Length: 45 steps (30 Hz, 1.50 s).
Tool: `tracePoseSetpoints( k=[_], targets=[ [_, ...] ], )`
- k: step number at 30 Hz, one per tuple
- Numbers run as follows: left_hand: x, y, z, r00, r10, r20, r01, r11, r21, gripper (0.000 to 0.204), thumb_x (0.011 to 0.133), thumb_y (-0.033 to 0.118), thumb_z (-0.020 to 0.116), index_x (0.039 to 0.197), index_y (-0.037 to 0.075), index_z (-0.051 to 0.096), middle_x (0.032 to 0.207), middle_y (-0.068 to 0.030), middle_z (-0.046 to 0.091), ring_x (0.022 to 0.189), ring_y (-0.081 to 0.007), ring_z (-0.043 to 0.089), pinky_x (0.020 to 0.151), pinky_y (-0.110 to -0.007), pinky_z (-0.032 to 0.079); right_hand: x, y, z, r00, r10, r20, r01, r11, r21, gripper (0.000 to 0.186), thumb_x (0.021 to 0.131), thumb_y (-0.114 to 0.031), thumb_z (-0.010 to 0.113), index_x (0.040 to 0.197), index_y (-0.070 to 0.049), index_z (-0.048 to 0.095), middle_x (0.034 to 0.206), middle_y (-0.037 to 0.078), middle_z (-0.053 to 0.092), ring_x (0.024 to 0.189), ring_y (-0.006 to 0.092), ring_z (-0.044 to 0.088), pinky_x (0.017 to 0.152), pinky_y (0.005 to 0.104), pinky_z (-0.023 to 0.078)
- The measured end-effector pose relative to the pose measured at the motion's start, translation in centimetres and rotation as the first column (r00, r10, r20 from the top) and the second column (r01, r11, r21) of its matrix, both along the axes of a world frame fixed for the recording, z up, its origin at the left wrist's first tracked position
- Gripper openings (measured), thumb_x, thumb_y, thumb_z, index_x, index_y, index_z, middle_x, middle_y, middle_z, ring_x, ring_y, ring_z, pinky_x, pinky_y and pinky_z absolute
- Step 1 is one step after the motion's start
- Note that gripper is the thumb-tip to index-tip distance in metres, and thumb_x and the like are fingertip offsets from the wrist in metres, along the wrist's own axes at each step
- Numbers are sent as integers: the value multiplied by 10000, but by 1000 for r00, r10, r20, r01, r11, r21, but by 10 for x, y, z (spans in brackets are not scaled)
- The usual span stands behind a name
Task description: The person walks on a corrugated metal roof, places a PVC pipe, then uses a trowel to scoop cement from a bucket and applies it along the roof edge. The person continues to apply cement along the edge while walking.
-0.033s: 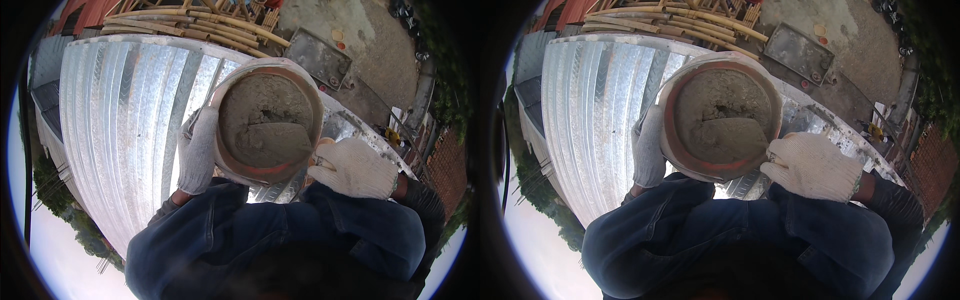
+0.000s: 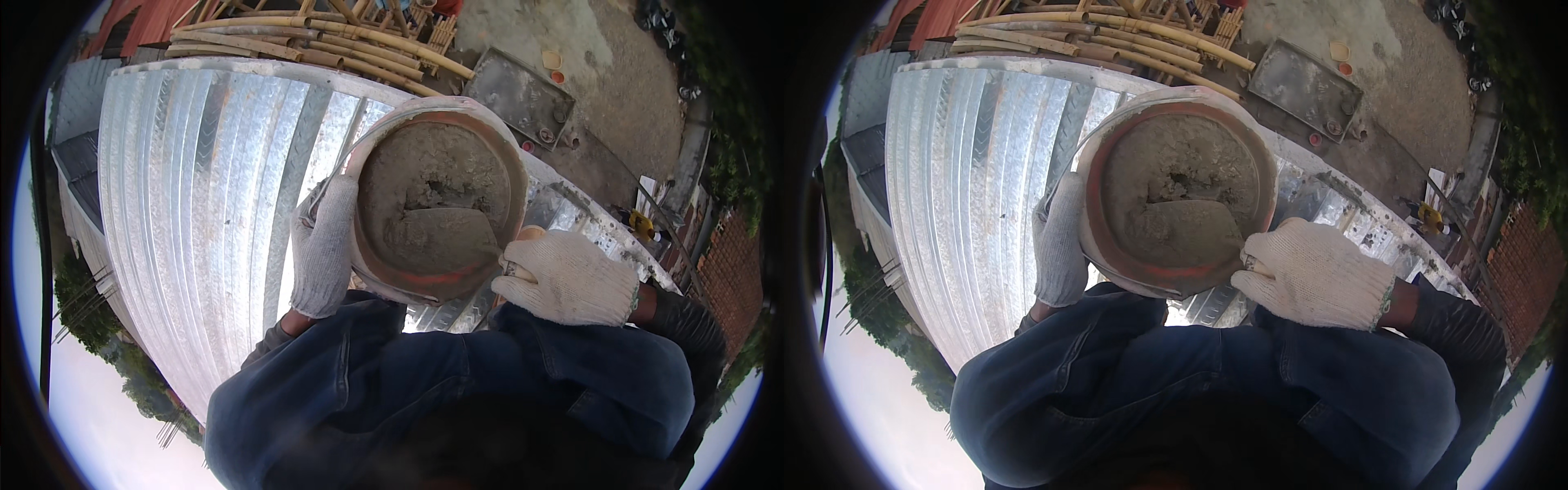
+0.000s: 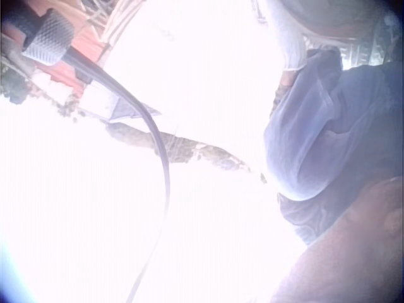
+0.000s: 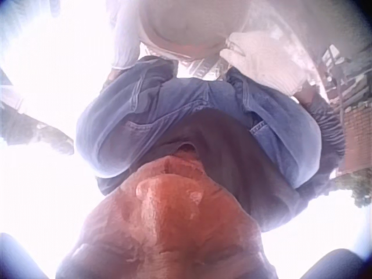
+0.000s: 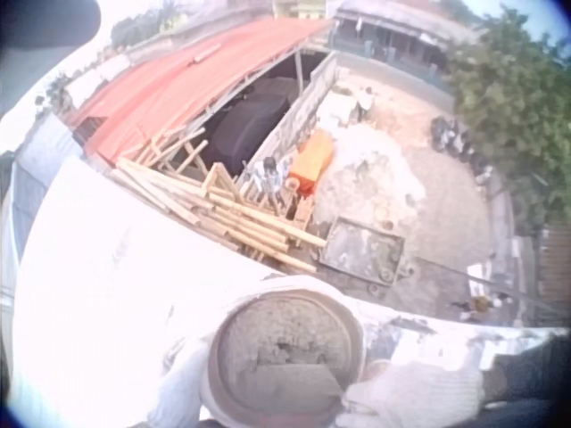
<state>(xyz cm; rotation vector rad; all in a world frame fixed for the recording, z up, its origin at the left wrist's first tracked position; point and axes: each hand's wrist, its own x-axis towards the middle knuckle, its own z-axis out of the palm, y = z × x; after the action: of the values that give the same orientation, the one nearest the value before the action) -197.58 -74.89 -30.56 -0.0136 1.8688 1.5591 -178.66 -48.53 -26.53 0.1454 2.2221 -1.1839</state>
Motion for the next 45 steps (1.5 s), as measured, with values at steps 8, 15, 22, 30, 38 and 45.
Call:
tracePoseSetpoints(
  k=[8, 15, 22, 30, 38, 45],
  targets=[
    [-11, -20, -32, 998, 58, -39, -60, 996, -58, 394, 1127, 305, 660, 1358, -13, 691, 1224, -58, 726, 1079, -117, 673, 921, -287, 567, 10, -2, -3, 999, -16, -46, 9, 990, -142, 341, 1031, -361, 681, 919, -47, 749, 750, 129, 698, 756, 331, 693, 949, 446, 513],
    [-45, -81, -94, 989, 108, 97, -114, 992, 59, 456, 1187, 297, 518, 1532, -1, 540, 1449, -110, 661, 1293, -195, 662, 1068, -333, 581, -6, 5, 3, 997, -71, -1, 70, 987, -146, 405, 1034, -390, 680, 895, -11, 706, 715, 197, 654, 691, 403, 679, 714, 463, 552],
    [-42, -71, -99, 959, 220, 181, -242, 963, 115, 413, 1146, 332, 609, 1374, -4, 684, 1240, -76, 744, 1073, -162, 718, 918, -312, 605, -51, 34, 18, 987, -91, -134, 80, 994, -79, 402, 1011, -401, 741, 963, -3, 700, 724, 199, 603, 650, 373, 574, 659, 437, 510],
    [-37, -67, -89, 964, 225, 143, -227, 974, -4, 402, 1125, 348, 656, 1289, -8, 746, 1158, -39, 763, 1003, -122, 695, 873, -301, 584, -166, 71, -20, 971, -90, -222, 109, 991, 78, 420, 1020, -416, 754, 1027, 2, 714, 705, 108, 595, 605, 215, 586, 630, 377, 499],
    [-26, -72, -88, 949, 273, 158, -264, 961, -77, 293, 1115, 288, 668, 1118, 21, 788, 997, 28, 727, 889, -62, 621, 776, -260, 532, -305, 67, -125, 987, 15, -159, -10, 999, 33, 454, 1040, -434, 705, 970, 15, 703, 745, 48, 660, 601, 139, 640, 552, 328, 527],
    [-25, -64, -77, 928, 337, 158, -308, 934, -182, 263, 1099, 262, 690, 906, 84, 698, 863, 80, 629, 796, -25, 532, 685, -231, 455, -369, 48, -190, 994, 26, -103, -30, 999, -34, 463, 938, -409, 675, 708, -9, 648, 611, 91, 619, 560, 196, 632, 571, 389, 493]
  ],
)
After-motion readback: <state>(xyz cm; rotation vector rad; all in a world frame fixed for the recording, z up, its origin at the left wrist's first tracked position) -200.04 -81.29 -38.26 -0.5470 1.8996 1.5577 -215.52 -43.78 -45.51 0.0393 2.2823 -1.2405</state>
